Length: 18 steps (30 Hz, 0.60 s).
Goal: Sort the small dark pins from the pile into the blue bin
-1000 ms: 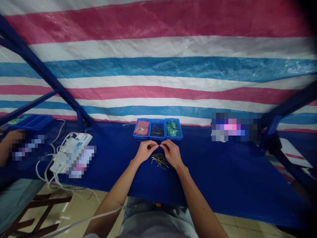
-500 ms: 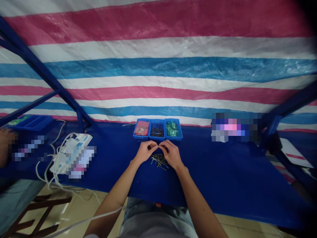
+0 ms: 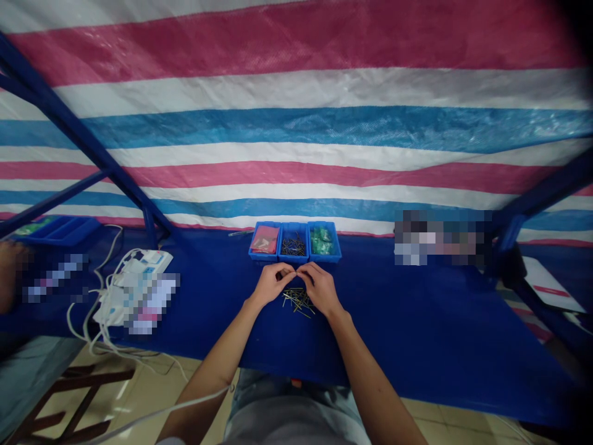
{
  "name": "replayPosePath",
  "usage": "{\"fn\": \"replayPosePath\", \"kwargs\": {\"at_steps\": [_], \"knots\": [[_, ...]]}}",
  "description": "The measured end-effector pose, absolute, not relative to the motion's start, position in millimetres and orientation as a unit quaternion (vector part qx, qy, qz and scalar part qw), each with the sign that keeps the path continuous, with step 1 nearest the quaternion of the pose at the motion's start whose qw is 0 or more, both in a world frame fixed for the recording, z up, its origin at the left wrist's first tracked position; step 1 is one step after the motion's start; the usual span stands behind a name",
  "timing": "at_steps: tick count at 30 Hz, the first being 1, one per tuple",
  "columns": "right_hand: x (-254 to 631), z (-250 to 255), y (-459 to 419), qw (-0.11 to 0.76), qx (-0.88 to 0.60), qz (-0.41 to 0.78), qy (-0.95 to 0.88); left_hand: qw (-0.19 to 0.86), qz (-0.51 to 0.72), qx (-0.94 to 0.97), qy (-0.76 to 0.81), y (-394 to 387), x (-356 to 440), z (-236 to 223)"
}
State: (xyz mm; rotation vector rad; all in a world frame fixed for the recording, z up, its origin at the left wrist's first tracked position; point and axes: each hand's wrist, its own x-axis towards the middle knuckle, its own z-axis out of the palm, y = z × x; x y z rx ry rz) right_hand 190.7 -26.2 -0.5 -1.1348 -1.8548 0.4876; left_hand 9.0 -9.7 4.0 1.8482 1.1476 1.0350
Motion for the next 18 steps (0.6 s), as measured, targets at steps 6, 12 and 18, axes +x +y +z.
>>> {"fn": "replayPosePath", "kwargs": {"at_steps": [6,12,18], "knots": [[190.0,1.1,-27.4,0.436,-0.465,0.187,-0.747,0.355,0.401,0.716,0.447,-9.9,9.0,4.0],[189.3,-1.2,-26.5,0.438,-0.473,0.174,-0.744,0.359,0.4,0.717,0.444,-10.1,9.4,5.2],[189.1,-0.2,-26.3,0.432,-0.477,0.155,-0.749,0.358,0.402,0.718,0.441,-9.9,9.5,3.7]]}}
